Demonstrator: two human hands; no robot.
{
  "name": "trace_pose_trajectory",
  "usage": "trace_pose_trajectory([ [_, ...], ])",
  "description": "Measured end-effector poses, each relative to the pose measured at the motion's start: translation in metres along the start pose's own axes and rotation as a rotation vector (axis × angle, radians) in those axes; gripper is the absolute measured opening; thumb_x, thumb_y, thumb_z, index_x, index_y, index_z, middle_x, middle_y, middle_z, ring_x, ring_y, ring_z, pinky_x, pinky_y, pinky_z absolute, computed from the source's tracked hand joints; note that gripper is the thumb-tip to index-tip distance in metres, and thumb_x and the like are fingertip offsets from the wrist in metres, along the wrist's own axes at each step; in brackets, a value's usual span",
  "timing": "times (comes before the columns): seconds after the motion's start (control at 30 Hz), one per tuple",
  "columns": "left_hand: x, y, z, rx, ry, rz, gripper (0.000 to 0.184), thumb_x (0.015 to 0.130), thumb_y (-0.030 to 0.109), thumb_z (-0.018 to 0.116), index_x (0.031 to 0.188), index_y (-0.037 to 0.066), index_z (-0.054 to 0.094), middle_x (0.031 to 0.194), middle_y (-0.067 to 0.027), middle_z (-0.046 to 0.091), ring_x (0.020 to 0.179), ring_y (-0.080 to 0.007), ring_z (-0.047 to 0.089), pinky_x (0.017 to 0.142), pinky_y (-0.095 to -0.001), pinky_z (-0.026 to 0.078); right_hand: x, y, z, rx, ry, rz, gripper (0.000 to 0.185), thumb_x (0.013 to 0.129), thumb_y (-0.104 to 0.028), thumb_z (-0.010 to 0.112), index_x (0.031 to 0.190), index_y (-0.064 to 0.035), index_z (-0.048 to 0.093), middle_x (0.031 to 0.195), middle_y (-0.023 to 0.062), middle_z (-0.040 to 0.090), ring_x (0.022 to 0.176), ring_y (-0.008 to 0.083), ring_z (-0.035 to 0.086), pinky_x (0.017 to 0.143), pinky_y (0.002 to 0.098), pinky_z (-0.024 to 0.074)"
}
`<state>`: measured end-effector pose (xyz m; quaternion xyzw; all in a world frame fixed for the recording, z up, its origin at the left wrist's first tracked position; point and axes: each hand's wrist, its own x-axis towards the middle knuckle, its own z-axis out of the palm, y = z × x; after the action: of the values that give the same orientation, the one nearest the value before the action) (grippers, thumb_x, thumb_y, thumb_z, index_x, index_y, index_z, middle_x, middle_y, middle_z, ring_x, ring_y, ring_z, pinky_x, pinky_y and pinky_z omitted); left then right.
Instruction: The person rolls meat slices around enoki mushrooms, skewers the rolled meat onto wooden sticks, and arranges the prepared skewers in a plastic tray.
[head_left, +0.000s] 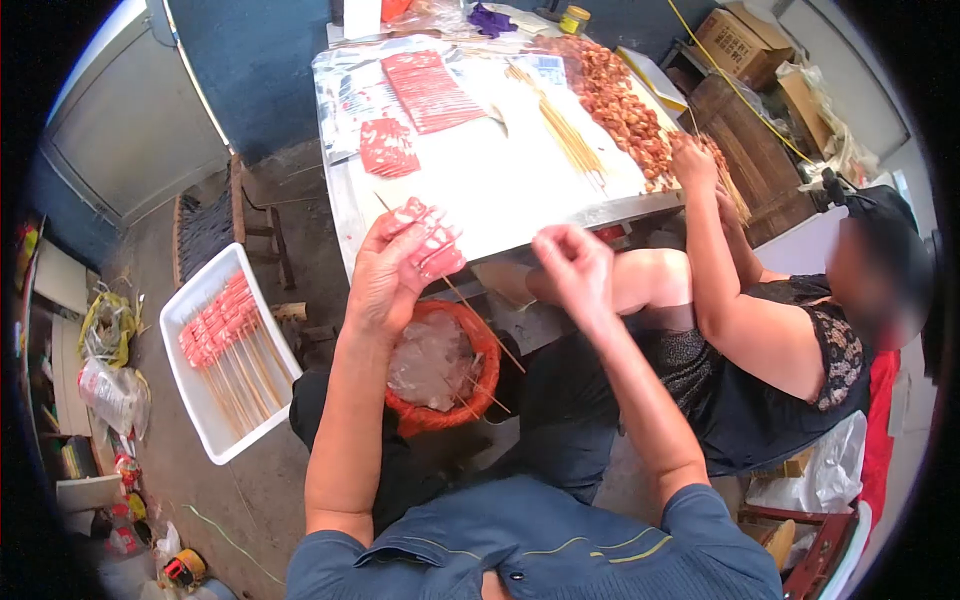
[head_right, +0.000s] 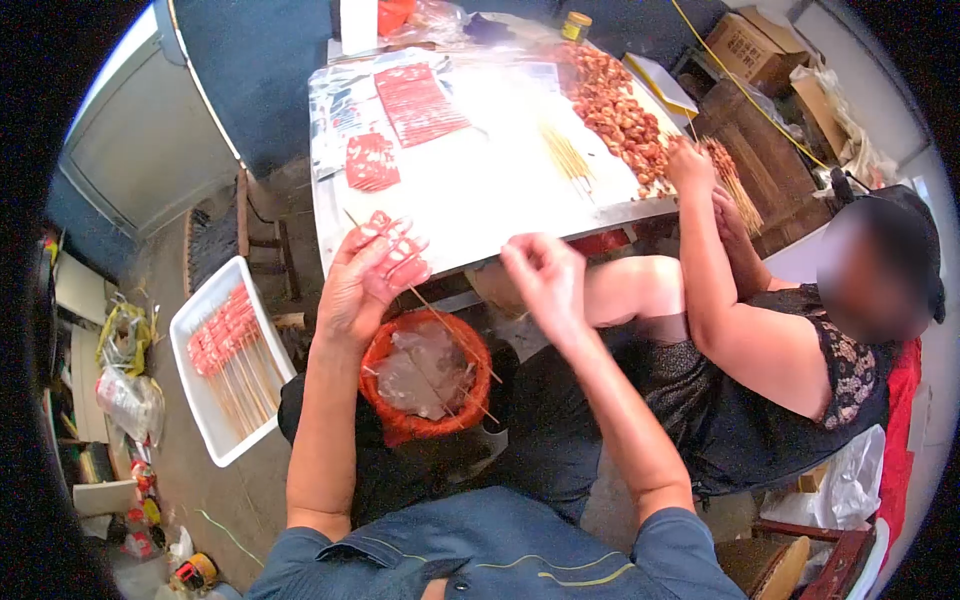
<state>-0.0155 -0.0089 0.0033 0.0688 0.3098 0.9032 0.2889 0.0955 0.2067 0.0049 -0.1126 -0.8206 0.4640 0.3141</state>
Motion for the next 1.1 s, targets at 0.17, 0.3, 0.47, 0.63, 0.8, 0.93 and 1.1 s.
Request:
trace_pose_trajectory([
  [0.17, 0.001, -0.002, -0.003, 0.024, -0.005, -0.017, 0.027, 0.094, 0.004, 0.058, 0.121, 0.005, 0.055, 0.123, -0.0207, 0.062, 0.109, -0.0396, 0.064, 0.082, -0.0527, 0.060, 0.070, 0.024, -0.037, -0.351, 0.091, 0.053, 0.018, 0.083, -0.018, 0.070, 0.088, -0.0009, 0.071, 0.075, 0.0119, 0.069, 0.064, 0.0132, 0.060, 0.064, 0.0290, 0.0496],
  [0.3, 0.002, -0.005, -0.003, 0.004, -0.062, -0.048, 0.026, 0.095, 0.005, 0.058, 0.121, 0.005, 0.054, 0.123, -0.0213, 0.061, 0.109, -0.0410, 0.064, 0.083, -0.0528, 0.061, 0.120, 0.058, -0.052, -0.612, 0.048, 0.037, 0.022, 0.079, -0.023, 0.070, 0.088, -0.0031, 0.073, 0.076, 0.0141, 0.070, 0.072, 0.0239, 0.068, 0.071, 0.0362, 0.0525],
  [0.47, 0.004, -0.005, 0.002, 0.001, -0.019, -0.066, 0.027, 0.095, 0.005, 0.058, 0.122, 0.005, 0.053, 0.124, -0.0209, 0.061, 0.109, -0.0405, 0.064, 0.082, -0.0515, 0.061, 0.150, 0.070, -0.055, -0.866, -0.174, 0.145, 0.020, 0.073, -0.024, 0.069, 0.082, -0.0061, 0.075, 0.080, 0.0191, 0.070, 0.081, 0.0329, 0.070, 0.078, 0.0429, 0.0533],
  [0.63, 0.004, -0.005, 0.004, 0.035, -0.029, -0.054, 0.034, 0.094, 0.005, 0.060, 0.126, 0.002, 0.050, 0.125, -0.0208, 0.060, 0.109, -0.0390, 0.064, 0.082, -0.0491, 0.061, 0.151, 0.061, -0.055, -0.990, -0.237, 0.100, 0.018, 0.069, -0.022, 0.068, 0.076, -0.0067, 0.075, 0.069, 0.0151, 0.069, 0.070, 0.0283, 0.070, 0.072, 0.0405, 0.0545],
  [0.8, 0.000, -0.005, 0.003, 0.067, -0.073, -0.043, 0.038, 0.093, 0.004, 0.059, 0.130, 0.000, 0.048, 0.126, -0.0217, 0.059, 0.110, -0.0382, 0.064, 0.084, -0.0486, 0.061, 0.156, 0.061, -0.055, -0.997, -0.324, 0.090, 0.017, 0.065, -0.020, 0.068, 0.068, -0.0034, 0.072, 0.062, 0.0176, 0.066, 0.063, 0.0287, 0.068, 0.064, 0.0406, 0.0542],
  [0.93, 0.000, -0.004, 0.004, 0.058, -0.061, -0.049, 0.040, 0.093, 0.004, 0.059, 0.131, 0.000, 0.047, 0.127, -0.0221, 0.058, 0.110, -0.0383, 0.064, 0.084, -0.0490, 0.061, 0.153, 0.053, -0.049, -1.084, -0.325, 0.047, 0.018, 0.063, -0.019, 0.068, 0.065, -0.0014, 0.071, 0.058, 0.0185, 0.063, 0.058, 0.0300, 0.066, 0.061, 0.0408, 0.0534],
  [1.1, 0.001, -0.003, 0.001, 0.037, -0.058, -0.046, 0.040, 0.093, 0.003, 0.059, 0.132, 0.000, 0.047, 0.126, -0.0223, 0.059, 0.110, -0.0384, 0.064, 0.084, -0.0488, 0.061, 0.138, 0.043, -0.052, -1.006, -0.307, 0.086, 0.021, 0.063, -0.020, 0.068, 0.062, 0.0014, 0.068, 0.054, 0.0170, 0.061, 0.052, 0.0298, 0.064, 0.061, 0.0403, 0.0530],
])
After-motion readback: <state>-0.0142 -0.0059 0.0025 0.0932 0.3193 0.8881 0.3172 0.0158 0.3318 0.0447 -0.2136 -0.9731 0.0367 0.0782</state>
